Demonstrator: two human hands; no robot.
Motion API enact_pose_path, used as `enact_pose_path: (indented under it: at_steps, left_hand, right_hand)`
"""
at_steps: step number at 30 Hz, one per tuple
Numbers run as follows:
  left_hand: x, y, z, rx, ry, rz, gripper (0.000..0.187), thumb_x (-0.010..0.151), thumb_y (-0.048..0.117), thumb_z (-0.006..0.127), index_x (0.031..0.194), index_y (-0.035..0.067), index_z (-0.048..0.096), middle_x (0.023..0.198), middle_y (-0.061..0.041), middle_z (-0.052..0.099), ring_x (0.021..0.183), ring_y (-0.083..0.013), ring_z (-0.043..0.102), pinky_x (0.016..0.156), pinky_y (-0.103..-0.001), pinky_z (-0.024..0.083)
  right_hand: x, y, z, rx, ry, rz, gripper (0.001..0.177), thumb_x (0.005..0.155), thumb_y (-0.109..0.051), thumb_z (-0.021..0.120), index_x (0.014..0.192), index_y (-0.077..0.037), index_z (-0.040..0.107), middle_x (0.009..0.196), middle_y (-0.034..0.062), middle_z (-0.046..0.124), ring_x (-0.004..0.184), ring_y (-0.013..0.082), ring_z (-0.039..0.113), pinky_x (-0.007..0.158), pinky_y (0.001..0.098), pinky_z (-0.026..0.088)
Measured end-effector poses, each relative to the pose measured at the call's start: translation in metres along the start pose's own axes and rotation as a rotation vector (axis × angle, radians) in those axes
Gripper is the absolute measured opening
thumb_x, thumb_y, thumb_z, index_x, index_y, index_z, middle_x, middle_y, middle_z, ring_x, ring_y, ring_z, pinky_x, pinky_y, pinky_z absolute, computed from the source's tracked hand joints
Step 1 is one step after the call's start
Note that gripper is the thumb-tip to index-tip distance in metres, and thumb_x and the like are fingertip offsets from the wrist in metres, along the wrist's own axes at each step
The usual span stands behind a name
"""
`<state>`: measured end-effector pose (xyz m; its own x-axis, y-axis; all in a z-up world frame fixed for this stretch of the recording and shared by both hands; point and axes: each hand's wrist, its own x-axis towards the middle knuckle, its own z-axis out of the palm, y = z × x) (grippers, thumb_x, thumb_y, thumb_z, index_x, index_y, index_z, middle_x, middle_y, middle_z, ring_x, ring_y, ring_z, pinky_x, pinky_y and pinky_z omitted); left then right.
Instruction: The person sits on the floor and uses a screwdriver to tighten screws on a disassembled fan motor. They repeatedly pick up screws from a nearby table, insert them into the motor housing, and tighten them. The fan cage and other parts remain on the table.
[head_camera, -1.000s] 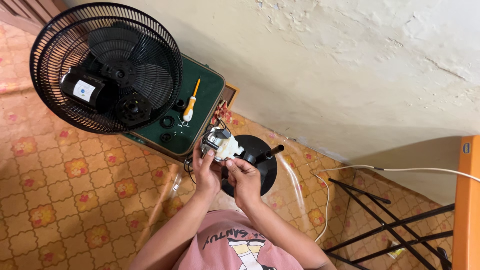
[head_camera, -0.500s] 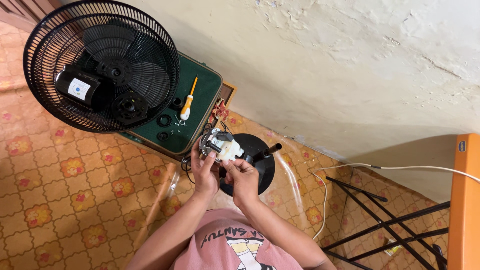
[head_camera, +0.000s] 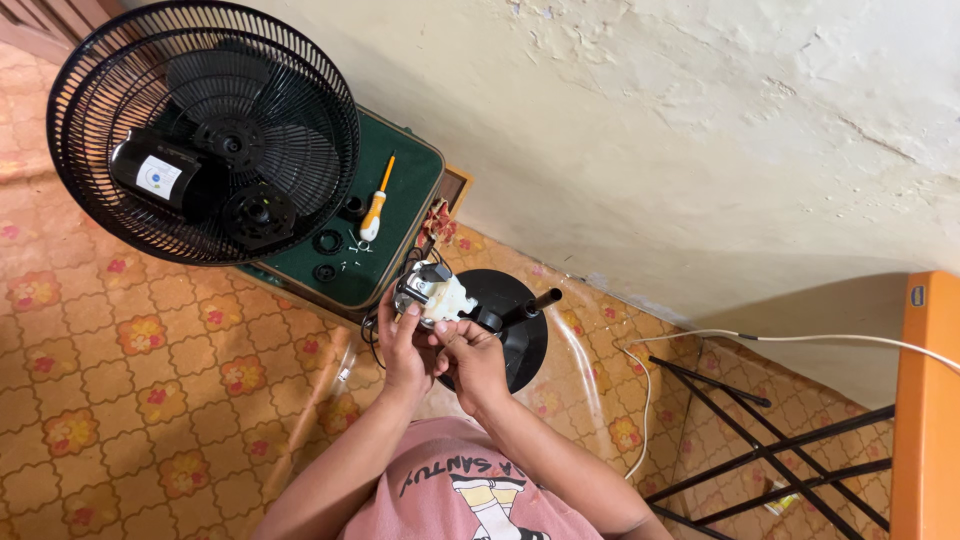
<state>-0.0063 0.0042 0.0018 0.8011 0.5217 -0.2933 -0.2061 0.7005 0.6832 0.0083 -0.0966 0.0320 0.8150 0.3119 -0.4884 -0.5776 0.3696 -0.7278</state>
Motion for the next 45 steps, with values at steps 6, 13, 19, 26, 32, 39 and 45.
enact_pose_path:
  at_steps: [6,13,19,26,32,39,45]
  left_hand:
    - [0.0,0.006,-0.01,-0.072,-0.015,-0.028,0.058,0.097,0.024,0.065,0.15,0.011,0.045,0.112,-0.01,0.063,0.074,-0.017,0.055,0.054,-0.028,0.05]
    - [0.023,0.006,-0.035,-0.254,0.028,0.044,0.051,0.095,0.02,0.063,0.142,0.01,0.044,0.124,-0.012,0.064,0.108,-0.0238,0.068,0.09,-0.039,0.06]
    - [0.036,0.019,-0.082,-0.273,0.132,0.065,0.049,0.097,0.02,0.062,0.142,0.009,0.045,0.127,-0.012,0.063,0.113,-0.0279,0.067,0.093,-0.043,0.057]
    - [0.037,0.047,-0.119,-0.292,0.189,0.08,0.046,0.097,0.02,0.059,0.139,0.01,0.045,0.129,-0.014,0.063,0.116,-0.0283,0.066,0.097,-0.046,0.058]
    - [0.033,0.069,-0.145,-0.269,0.182,0.088,0.043,0.099,0.02,0.058,0.139,0.008,0.045,0.129,-0.015,0.063,0.115,-0.0272,0.067,0.097,-0.045,0.058]
    - [0.03,0.09,-0.168,-0.247,0.218,0.099,0.046,0.096,0.018,0.059,0.139,0.008,0.043,0.127,-0.013,0.063,0.113,-0.0258,0.068,0.095,-0.045,0.059]
    - [0.032,0.096,-0.174,-0.234,0.24,0.106,0.048,0.096,0.017,0.06,0.139,0.008,0.043,0.127,-0.014,0.063,0.111,-0.0259,0.067,0.096,-0.046,0.058]
  right_hand:
    - [-0.002,0.005,0.001,-0.105,-0.068,0.02,0.014,0.093,-0.009,0.076,0.095,0.0,0.066,0.079,0.0089,0.07,0.052,0.0117,0.056,0.049,0.0256,0.045]
    - [0.004,-0.003,-0.01,-0.312,-0.103,-0.107,0.014,0.092,-0.011,0.074,0.091,0.002,0.067,0.076,0.0104,0.071,0.049,0.0128,0.059,0.045,0.0258,0.047]
    - [0.058,-0.008,-0.002,-0.4,-0.11,-0.211,0.013,0.094,-0.012,0.073,0.092,0.0,0.067,0.078,0.0075,0.071,0.052,0.0104,0.06,0.048,0.0243,0.047]
    - [0.163,0.012,0.024,-0.558,-0.115,-0.187,0.015,0.094,-0.015,0.072,0.09,-0.002,0.068,0.078,0.0059,0.071,0.051,0.0097,0.059,0.048,0.0252,0.046]
    - [0.27,0.041,0.064,-0.779,-0.021,-0.213,0.02,0.091,-0.02,0.073,0.096,-0.001,0.072,0.079,0.0059,0.072,0.056,0.0115,0.066,0.05,0.0262,0.053]
    - [0.297,0.042,0.111,-1.328,0.193,-0.067,0.041,0.093,-0.045,0.07,0.107,-0.006,0.076,0.078,0.0138,0.078,0.063,0.0186,0.071,0.069,0.035,0.056]
    - [0.296,0.035,0.126,-1.443,0.181,-0.027,0.04,0.092,-0.048,0.068,0.099,-0.011,0.08,0.071,0.0072,0.076,0.064,0.0203,0.073,0.07,0.0369,0.057]
